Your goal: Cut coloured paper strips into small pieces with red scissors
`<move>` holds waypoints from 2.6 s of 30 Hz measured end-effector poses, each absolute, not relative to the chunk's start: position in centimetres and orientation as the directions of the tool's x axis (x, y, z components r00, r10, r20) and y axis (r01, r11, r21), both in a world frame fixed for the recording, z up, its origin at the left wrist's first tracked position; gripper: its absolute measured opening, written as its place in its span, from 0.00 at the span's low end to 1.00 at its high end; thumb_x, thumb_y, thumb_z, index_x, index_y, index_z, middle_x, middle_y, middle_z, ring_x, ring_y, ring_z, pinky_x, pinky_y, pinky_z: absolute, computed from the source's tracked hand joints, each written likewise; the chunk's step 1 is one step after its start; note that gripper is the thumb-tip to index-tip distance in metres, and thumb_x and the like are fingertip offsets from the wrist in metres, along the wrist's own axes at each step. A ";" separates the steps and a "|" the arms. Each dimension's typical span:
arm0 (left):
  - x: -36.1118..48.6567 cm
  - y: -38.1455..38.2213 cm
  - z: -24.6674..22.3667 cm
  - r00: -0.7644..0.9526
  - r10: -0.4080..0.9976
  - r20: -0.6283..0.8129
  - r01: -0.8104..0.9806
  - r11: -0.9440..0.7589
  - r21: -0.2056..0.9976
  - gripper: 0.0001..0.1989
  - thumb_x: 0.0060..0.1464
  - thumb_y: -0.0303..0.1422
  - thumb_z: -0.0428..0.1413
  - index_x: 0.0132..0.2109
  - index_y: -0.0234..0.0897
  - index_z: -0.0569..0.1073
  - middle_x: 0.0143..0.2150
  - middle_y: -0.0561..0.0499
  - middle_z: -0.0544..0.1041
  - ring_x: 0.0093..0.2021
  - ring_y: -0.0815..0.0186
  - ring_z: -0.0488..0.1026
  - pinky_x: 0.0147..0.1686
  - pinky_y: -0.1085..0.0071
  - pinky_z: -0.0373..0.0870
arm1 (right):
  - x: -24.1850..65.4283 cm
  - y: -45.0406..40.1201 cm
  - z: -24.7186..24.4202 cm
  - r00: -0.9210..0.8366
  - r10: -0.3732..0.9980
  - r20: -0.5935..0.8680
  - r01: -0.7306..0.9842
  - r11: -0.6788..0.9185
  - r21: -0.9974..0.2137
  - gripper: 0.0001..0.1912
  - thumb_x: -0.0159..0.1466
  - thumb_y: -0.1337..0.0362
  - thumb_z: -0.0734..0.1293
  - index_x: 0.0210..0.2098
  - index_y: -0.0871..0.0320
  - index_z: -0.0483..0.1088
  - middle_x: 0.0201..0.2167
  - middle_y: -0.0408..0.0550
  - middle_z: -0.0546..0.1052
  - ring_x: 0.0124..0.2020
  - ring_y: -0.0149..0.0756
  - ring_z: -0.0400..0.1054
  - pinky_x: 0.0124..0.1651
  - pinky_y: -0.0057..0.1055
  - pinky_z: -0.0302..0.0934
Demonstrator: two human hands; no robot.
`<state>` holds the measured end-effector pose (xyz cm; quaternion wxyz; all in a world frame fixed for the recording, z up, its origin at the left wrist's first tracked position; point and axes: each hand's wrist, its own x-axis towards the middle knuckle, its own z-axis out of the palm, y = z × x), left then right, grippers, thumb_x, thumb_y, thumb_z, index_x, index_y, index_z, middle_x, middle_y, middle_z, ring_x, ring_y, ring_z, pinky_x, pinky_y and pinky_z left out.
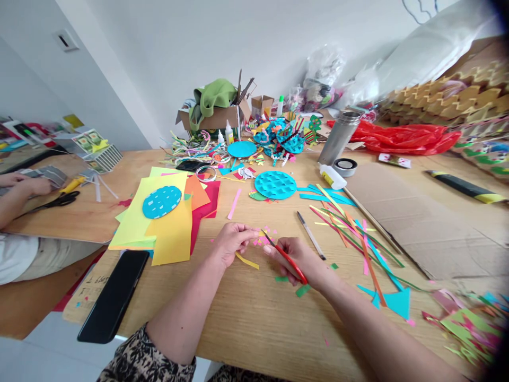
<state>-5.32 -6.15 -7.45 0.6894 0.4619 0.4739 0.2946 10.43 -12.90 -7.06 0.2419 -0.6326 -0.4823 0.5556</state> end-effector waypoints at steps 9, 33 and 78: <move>-5.4 -6.1 -7.5 0.379 0.848 -0.371 0.043 0.385 0.922 0.11 0.35 0.35 0.63 0.22 0.32 0.71 0.13 0.59 0.60 0.14 0.79 0.50 0.16 0.76 0.42 | 10.7 -13.0 -7.4 -0.076 0.893 -0.444 0.330 -0.398 -0.856 0.24 0.53 0.44 0.68 0.22 0.55 0.54 0.08 0.34 0.64 0.07 0.24 0.56 0.08 0.19 0.47; -2.3 -9.4 -8.2 0.172 0.928 -0.331 -0.407 0.373 0.834 0.08 0.39 0.32 0.64 0.26 0.32 0.75 0.27 0.48 0.78 0.28 0.67 0.74 0.33 0.70 0.69 | 9.8 -13.1 -7.9 -0.103 0.917 -0.386 0.196 -0.362 -0.911 0.25 0.56 0.41 0.63 0.25 0.58 0.59 0.14 0.39 0.69 0.12 0.26 0.64 0.12 0.19 0.50; -1.8 -9.7 -9.0 0.192 0.913 -0.359 -0.425 0.407 0.809 0.09 0.37 0.34 0.64 0.26 0.33 0.74 0.27 0.49 0.77 0.30 0.67 0.73 0.34 0.70 0.68 | 9.7 -13.0 -8.5 -0.016 0.919 -0.395 0.188 -0.385 -0.904 0.24 0.55 0.41 0.63 0.24 0.56 0.58 0.11 0.36 0.67 0.08 0.25 0.60 0.09 0.19 0.47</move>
